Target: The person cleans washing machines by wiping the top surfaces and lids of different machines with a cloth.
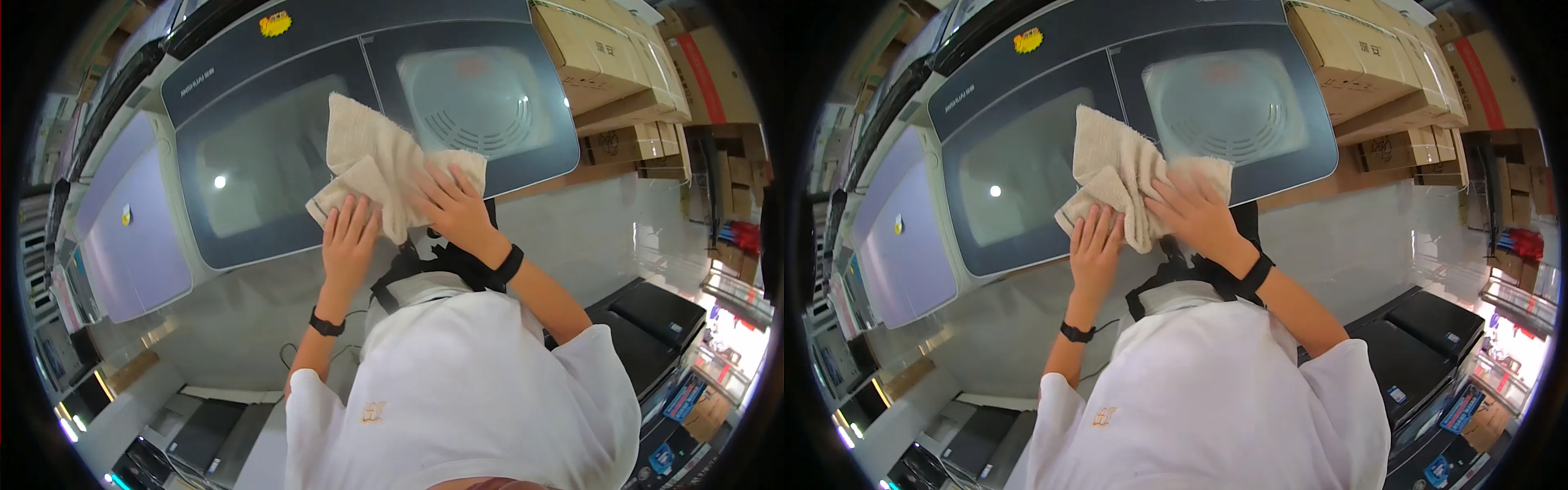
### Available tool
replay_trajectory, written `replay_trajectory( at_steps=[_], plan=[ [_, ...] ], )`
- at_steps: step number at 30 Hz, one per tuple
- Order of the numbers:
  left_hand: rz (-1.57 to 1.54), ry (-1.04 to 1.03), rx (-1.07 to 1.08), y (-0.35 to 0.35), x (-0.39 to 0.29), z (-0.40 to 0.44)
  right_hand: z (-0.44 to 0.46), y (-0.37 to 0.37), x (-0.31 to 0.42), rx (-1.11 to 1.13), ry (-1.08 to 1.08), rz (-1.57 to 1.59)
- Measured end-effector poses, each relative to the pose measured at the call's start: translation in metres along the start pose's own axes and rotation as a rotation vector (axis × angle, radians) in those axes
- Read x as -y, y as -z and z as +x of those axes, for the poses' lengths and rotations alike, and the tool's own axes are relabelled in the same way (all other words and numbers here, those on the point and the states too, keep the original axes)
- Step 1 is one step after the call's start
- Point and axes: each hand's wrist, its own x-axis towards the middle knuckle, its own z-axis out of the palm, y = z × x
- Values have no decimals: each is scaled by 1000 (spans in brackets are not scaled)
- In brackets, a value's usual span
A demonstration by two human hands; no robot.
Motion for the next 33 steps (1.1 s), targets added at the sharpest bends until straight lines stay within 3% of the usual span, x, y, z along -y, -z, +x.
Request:
replay_trajectory(
  at_steps=[5,9,14,20,24,32,33],
  plan=[
    [-15,14,114,-1,-29,27,-36,6,-20,11,-106,-129],
    [-23,-73,119,-10,-59,55,-67,36,-69,72,-313,-13],
    [-160,-167,170,-30,-99,101,-81,42,-129,-97,-525,-82],
    [-146,-225,191,-60,-146,123,-84,11,-107,-336,-710,-119],
    [-156,-266,220,-62,-147,128,-100,12,-110,-349,-697,-81],
    [-184,-241,203,-84,-193,161,-86,23,-198,-298,-694,-197],
    [-162,-242,178,-93,-207,168,-86,26,-206,-307,-733,-49]
  ],
)
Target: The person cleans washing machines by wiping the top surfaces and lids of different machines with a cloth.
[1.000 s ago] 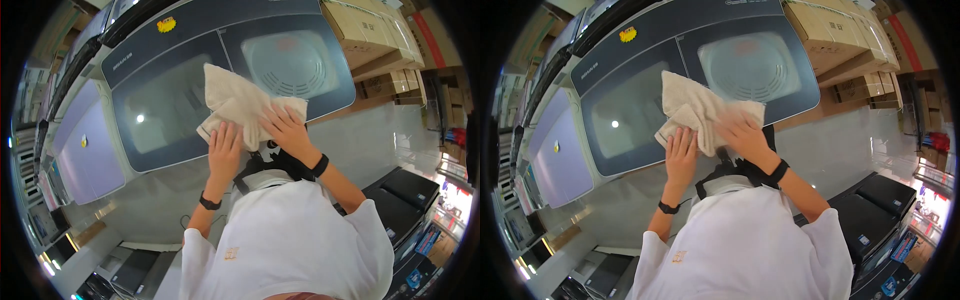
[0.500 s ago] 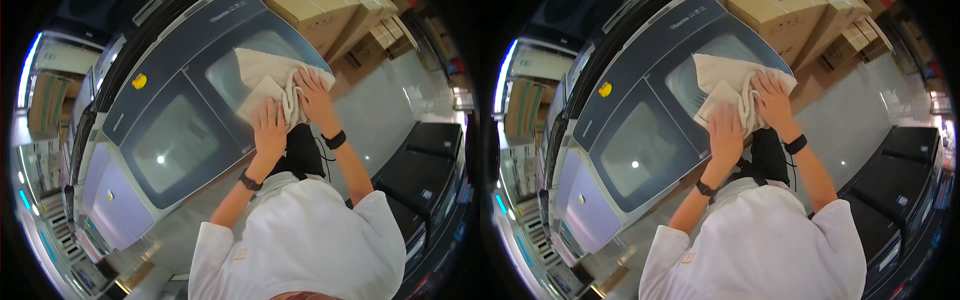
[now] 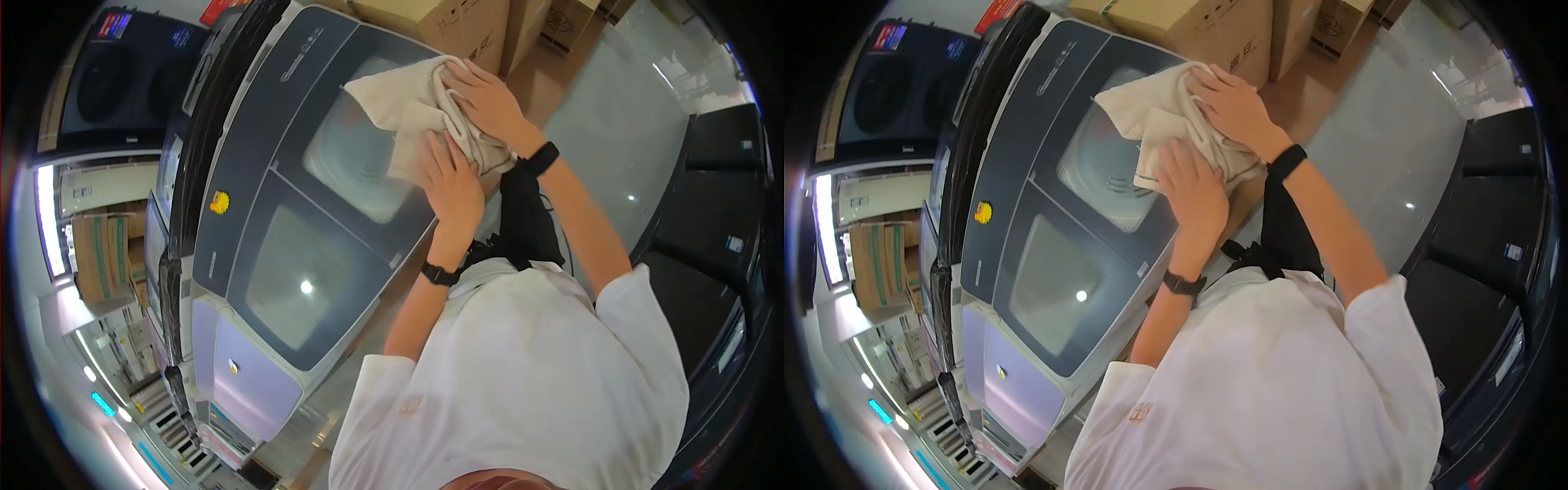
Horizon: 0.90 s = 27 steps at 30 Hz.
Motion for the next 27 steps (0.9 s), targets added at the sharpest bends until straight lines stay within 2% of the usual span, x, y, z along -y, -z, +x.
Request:
replay_trajectory(
  at_steps=[3,6,7,9,11,14,15,18,20,22,27],
  plan=[
    [48,7,-8,-16,-18,23,15,-3,-28,70,-115,320],
    [65,38,36,-30,-28,38,16,-20,-54,151,-397,846],
    [68,58,56,-32,-30,40,9,-18,-53,109,-412,940],
    [76,57,80,-30,-31,36,-14,-10,-56,212,-677,1356],
    [88,74,106,-22,-38,43,-45,-34,-79,241,-908,1613],
    [97,110,164,-16,-47,56,-49,-25,-79,319,-843,1723],
    [92,106,165,-17,-48,62,-43,-36,-90,406,-699,1727],
    [82,67,138,-34,-45,85,12,-35,-111,829,-597,1587],
    [79,90,170,-40,-39,104,39,-41,-112,954,-575,1557],
    [69,160,266,-39,-36,119,47,-47,-107,928,-629,1618],
    [50,222,178,-27,-77,75,-8,-32,-101,736,-804,1788]
  ],
)
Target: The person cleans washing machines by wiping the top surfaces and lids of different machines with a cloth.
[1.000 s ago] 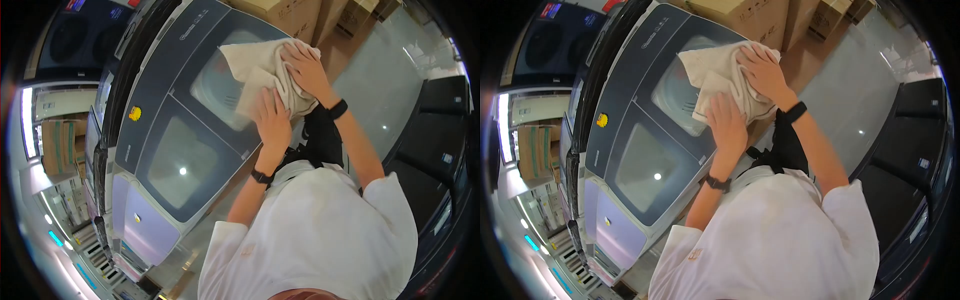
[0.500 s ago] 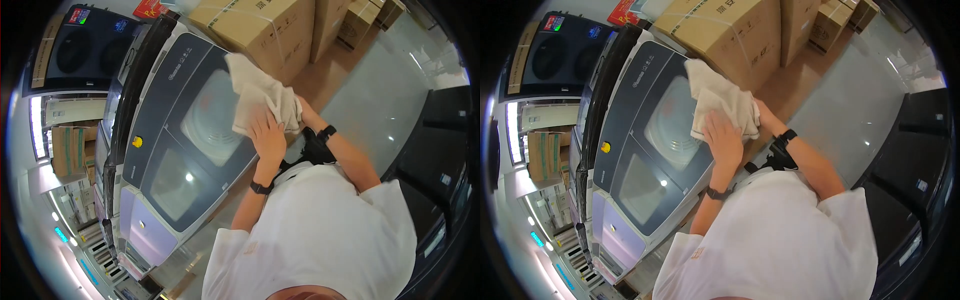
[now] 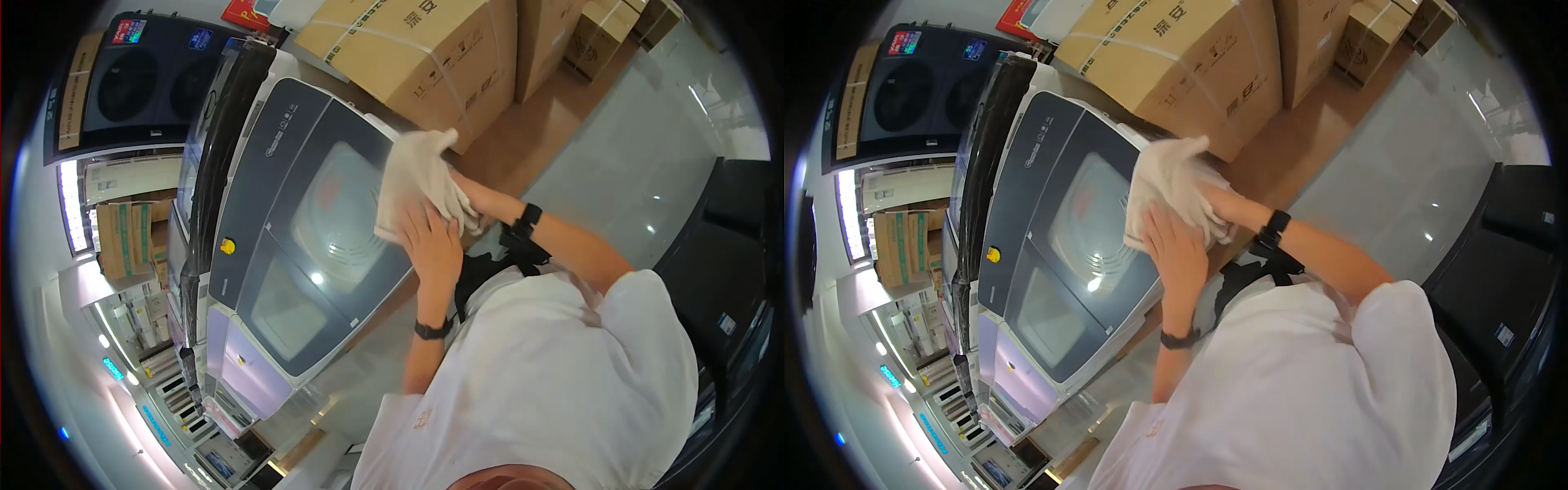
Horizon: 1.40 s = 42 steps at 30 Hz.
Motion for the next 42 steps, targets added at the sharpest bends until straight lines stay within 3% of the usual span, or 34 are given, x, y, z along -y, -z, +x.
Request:
replay_trajectory(
  at_steps=[3,6,9,12,17,21,22,26,32,36,42],
  plan=[
    [24,27,-13,9,-14,-8,-21,11,-8,54,2,-35],
    [0,9,-51,5,-13,7,0,11,17,49,-201,67],
    [-32,13,-85,-1,-7,42,50,-2,45,-42,-132,-157],
    [-37,32,-111,-6,-6,41,65,-14,43,-112,-77,47],
    [-1,69,-133,0,-18,-5,-8,-26,15,-86,33,14],
    [0,111,-199,-2,-13,-14,-24,-32,52,-21,-245,91],
    [-2,113,-223,-3,-8,-8,-12,-34,45,-30,-125,135],
    [-20,148,-144,6,11,11,-9,-75,42,-171,890,-1192],
    [-75,258,-177,24,23,-37,-60,-72,32,37,862,-1558],
    [-62,433,-258,24,41,-86,-82,-78,50,175,634,-1791],
    [54,679,-354,16,102,-117,-52,-96,27,121,761,-1856]
  ],
)
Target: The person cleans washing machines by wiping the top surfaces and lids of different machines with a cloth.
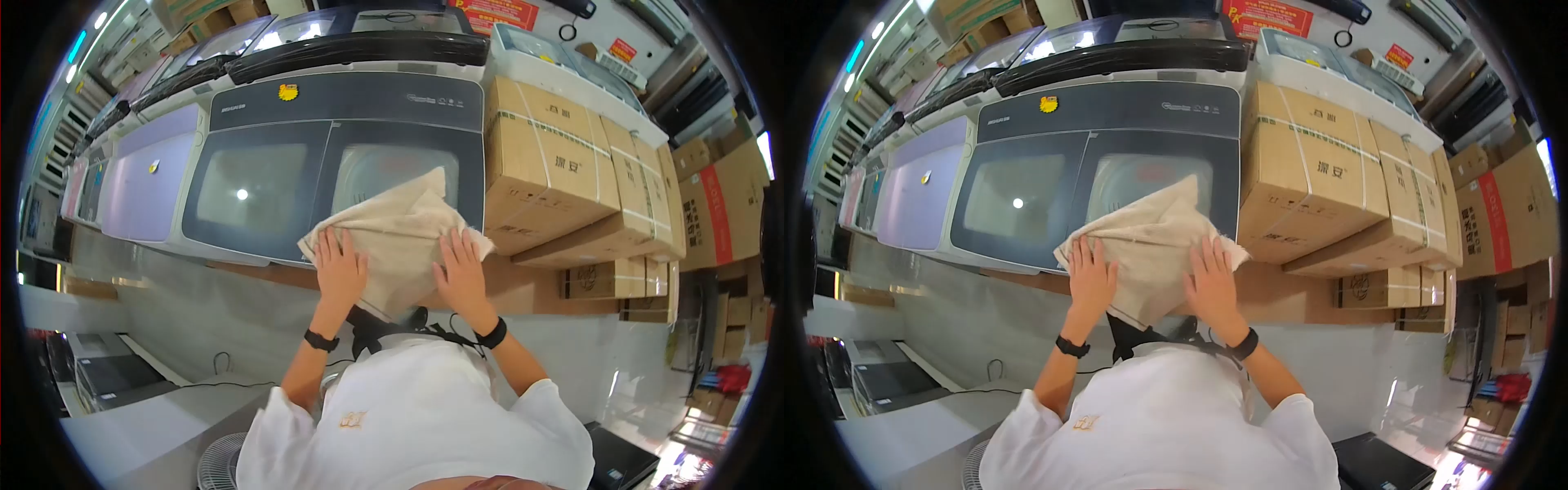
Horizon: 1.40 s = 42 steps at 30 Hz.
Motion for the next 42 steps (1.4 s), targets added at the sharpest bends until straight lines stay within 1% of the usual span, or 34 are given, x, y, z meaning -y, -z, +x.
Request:
replay_trajectory(
  at_steps=[4,6,9,12,15,19,22,25,28,31,34,36,37,40,41,42],
  plan=[
    [51,110,-51,-3,19,22,18,-27,37,17,88,-42],
    [22,123,-102,-4,27,13,19,-37,59,60,139,-84],
    [1,164,-174,1,46,3,15,-45,82,120,224,-61],
    [19,240,-209,8,81,-3,28,-46,100,161,213,-89],
    [35,301,-246,13,130,15,59,-59,109,173,291,-85],
    [58,369,-276,14,180,40,98,-106,150,93,298,-143],
    [36,379,-301,15,203,41,114,-132,186,70,305,-163],
    [20,394,-296,23,216,27,108,-142,218,127,350,-148],
    [40,453,-305,33,243,20,110,-147,238,166,392,-160],
    [75,511,-328,37,300,31,127,-159,259,162,416,-182],
    [101,572,-309,41,360,50,162,-201,298,132,404,-178],
    [55,604,-329,51,384,59,172,-232,325,82,403,-160],
    [34,619,-338,49,394,59,169,-236,338,102,425,-158],
    [-436,736,-715,28,410,55,160,-237,364,193,510,-153],
    [-593,736,-774,22,408,53,153,-231,363,236,547,-157],
    [-753,735,-830,18,390,48,144,-223,358,285,582,-165]
  ],
)
